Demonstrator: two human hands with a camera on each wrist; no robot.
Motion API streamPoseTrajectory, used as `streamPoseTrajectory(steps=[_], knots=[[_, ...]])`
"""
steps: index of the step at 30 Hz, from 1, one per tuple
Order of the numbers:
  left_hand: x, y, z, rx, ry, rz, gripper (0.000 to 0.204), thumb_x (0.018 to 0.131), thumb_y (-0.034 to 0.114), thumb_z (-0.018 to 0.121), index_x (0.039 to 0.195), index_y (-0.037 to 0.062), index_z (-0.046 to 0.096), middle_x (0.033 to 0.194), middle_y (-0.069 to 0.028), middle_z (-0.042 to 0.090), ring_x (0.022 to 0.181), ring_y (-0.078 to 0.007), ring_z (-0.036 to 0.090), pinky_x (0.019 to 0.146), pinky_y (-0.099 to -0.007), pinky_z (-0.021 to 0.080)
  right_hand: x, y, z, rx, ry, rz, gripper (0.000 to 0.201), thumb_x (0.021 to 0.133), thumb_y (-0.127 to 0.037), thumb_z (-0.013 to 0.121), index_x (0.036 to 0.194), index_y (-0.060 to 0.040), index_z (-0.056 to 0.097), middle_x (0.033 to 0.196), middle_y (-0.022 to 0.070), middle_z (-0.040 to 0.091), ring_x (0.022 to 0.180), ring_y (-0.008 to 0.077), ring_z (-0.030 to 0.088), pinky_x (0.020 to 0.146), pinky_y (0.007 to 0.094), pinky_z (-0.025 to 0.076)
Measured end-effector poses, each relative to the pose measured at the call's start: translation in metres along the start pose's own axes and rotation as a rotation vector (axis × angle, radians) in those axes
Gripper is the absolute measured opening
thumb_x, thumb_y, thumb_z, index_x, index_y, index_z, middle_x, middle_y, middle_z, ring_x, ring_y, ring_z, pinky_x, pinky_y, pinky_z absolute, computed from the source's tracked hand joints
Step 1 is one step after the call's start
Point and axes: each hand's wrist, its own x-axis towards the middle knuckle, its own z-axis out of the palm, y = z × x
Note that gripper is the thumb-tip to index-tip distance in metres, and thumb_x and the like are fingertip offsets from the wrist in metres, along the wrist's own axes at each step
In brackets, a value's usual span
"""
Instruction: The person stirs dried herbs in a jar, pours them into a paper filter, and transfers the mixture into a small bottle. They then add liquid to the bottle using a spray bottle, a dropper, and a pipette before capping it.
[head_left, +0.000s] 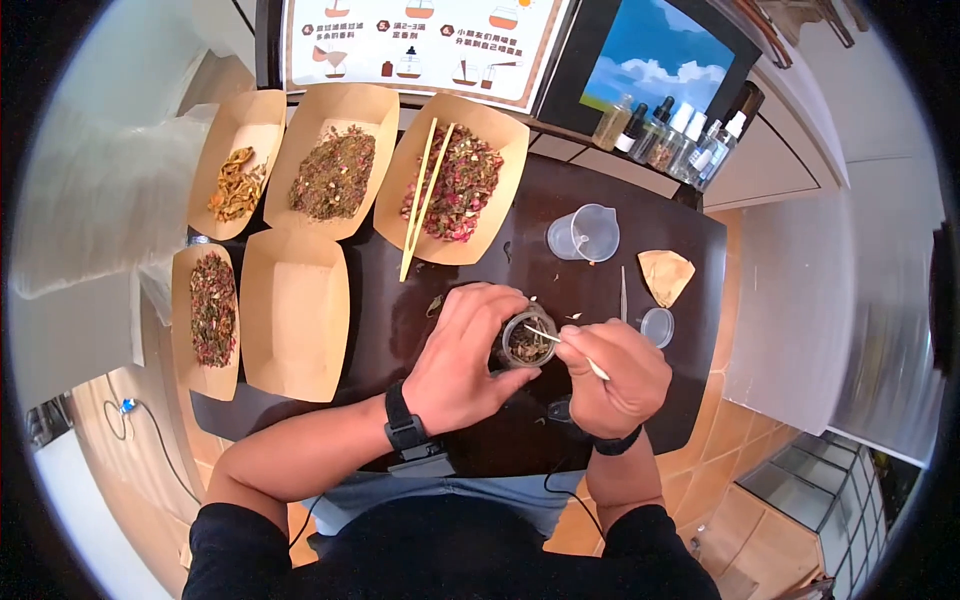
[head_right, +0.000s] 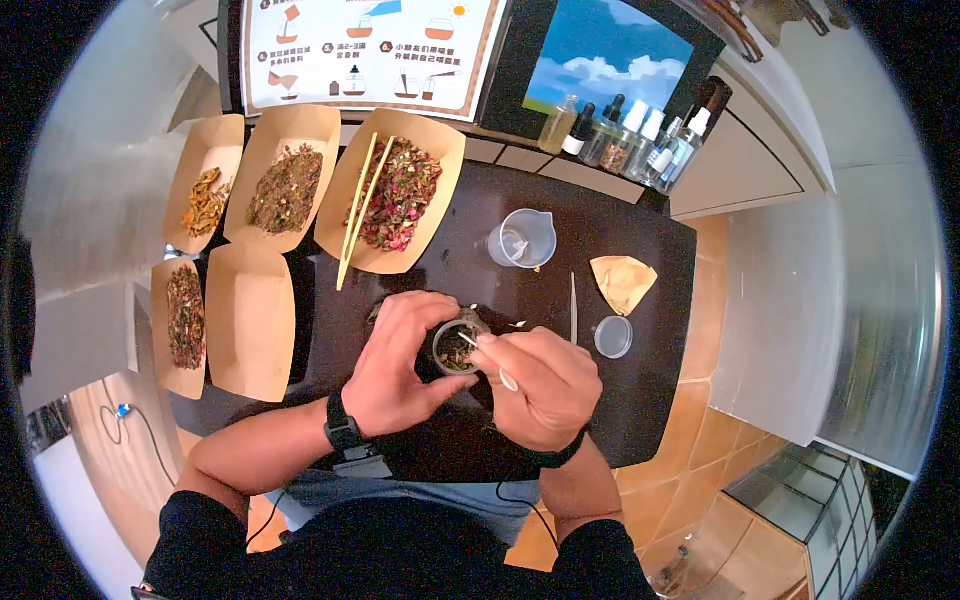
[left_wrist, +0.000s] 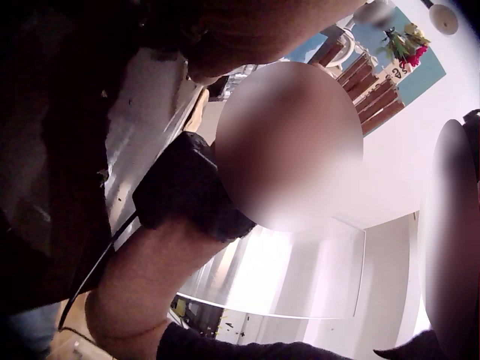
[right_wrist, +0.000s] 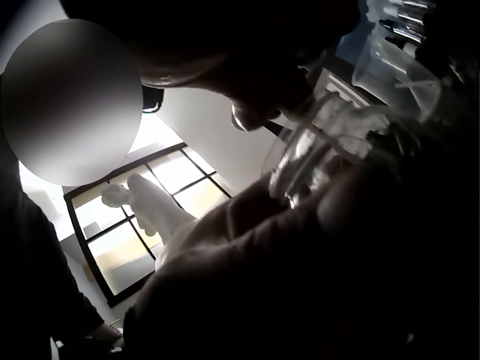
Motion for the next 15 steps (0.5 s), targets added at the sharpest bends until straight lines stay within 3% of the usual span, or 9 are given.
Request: streamPoseTrajectory(steps=[3,5,7,9,11,13,15], knots=[[-0.002,0.0,0.0,0.001,-0.004,-0.01,0.073,0.066,0.005,0.088,0.129,0.0029,0.052,0.126,-0.0172,0.057,0.12,-0.0412,0.053,0.104,-0.0485,0.044,0.001,0.004,0.004,0.023,-0.082,0.051,0.022,0.074,0.007,0.079,0.095,0.0007,0.075,0.077,0.0131,0.069,0.061,0.0267,0.067,0.055,0.0337,0.052],[-0.001,0.001,0.0,-0.001,-0.013,-0.003,0.073,0.066,0.005,0.088,0.129,0.0029,0.052,0.126,-0.0172,0.057,0.12,-0.0413,0.053,0.104,-0.0486,0.044,0.0,0.0,0.005,-0.001,0.044,0.037,0.023,0.073,0.008,0.077,0.094,0.0008,0.075,0.076,0.0134,0.069,0.062,0.0274,0.068,0.056,0.0336,0.053],[-0.001,0.0,0.0,0.008,-0.012,-0.009,0.073,0.066,0.005,0.088,0.128,0.0028,0.052,0.126,-0.0173,0.057,0.12,-0.0414,0.053,0.103,-0.0488,0.044,0.0,-0.003,0.0,0.002,0.049,0.076,0.024,0.072,0.009,0.075,0.095,0.0008,0.075,0.076,0.0134,0.07,0.063,0.0277,0.069,0.057,0.0333,0.053],[-0.001,0.0,0.0,0.01,-0.005,-0.004,0.073,0.066,0.005,0.088,0.128,0.0027,0.051,0.126,-0.0173,0.057,0.12,-0.0414,0.053,0.103,-0.0488,0.044,0.001,0.005,0.003,0.022,-0.122,0.042,0.021,0.075,0.006,0.078,0.095,0.0015,0.074,0.076,0.0139,0.07,0.06,0.0278,0.067,0.055,0.0336,0.052],[-0.002,0.001,0.001,0.006,-0.009,0.006,0.073,0.066,0.004,0.088,0.128,0.0025,0.051,0.126,-0.0173,0.057,0.119,-0.0413,0.053,0.103,-0.0488,0.044,-0.004,0.007,0.005,0.027,-0.092,0.022,0.019,0.076,0.005,0.077,0.095,0.002,0.074,0.076,0.0139,0.07,0.058,0.0277,0.067,0.053,0.0343,0.051],[-0.002,-0.001,0.001,0.014,-0.01,-0.003,0.072,0.066,0.004,0.088,0.129,0.0023,0.051,0.126,-0.0174,0.057,0.119,-0.041,0.053,0.104,-0.0487,0.044,-0.003,-0.001,0.0,-0.028,0.081,-0.005,0.02,0.076,0.007,0.071,0.095,0.0023,0.074,0.078,0.0128,0.071,0.061,0.0279,0.068,0.056,0.0348,0.053],[-0.001,-0.001,0.0,0.01,-0.005,-0.003,0.072,0.066,0.004,0.087,0.128,0.0022,0.051,0.126,-0.0175,0.057,0.119,-0.0411,0.053,0.104,-0.0487,0.044,-0.003,0.002,0.0,-0.037,0.075,-0.01,0.021,0.076,0.007,0.072,0.096,0.0022,0.074,0.078,0.013,0.071,0.06,0.0277,0.067,0.055,0.0345,0.053]])
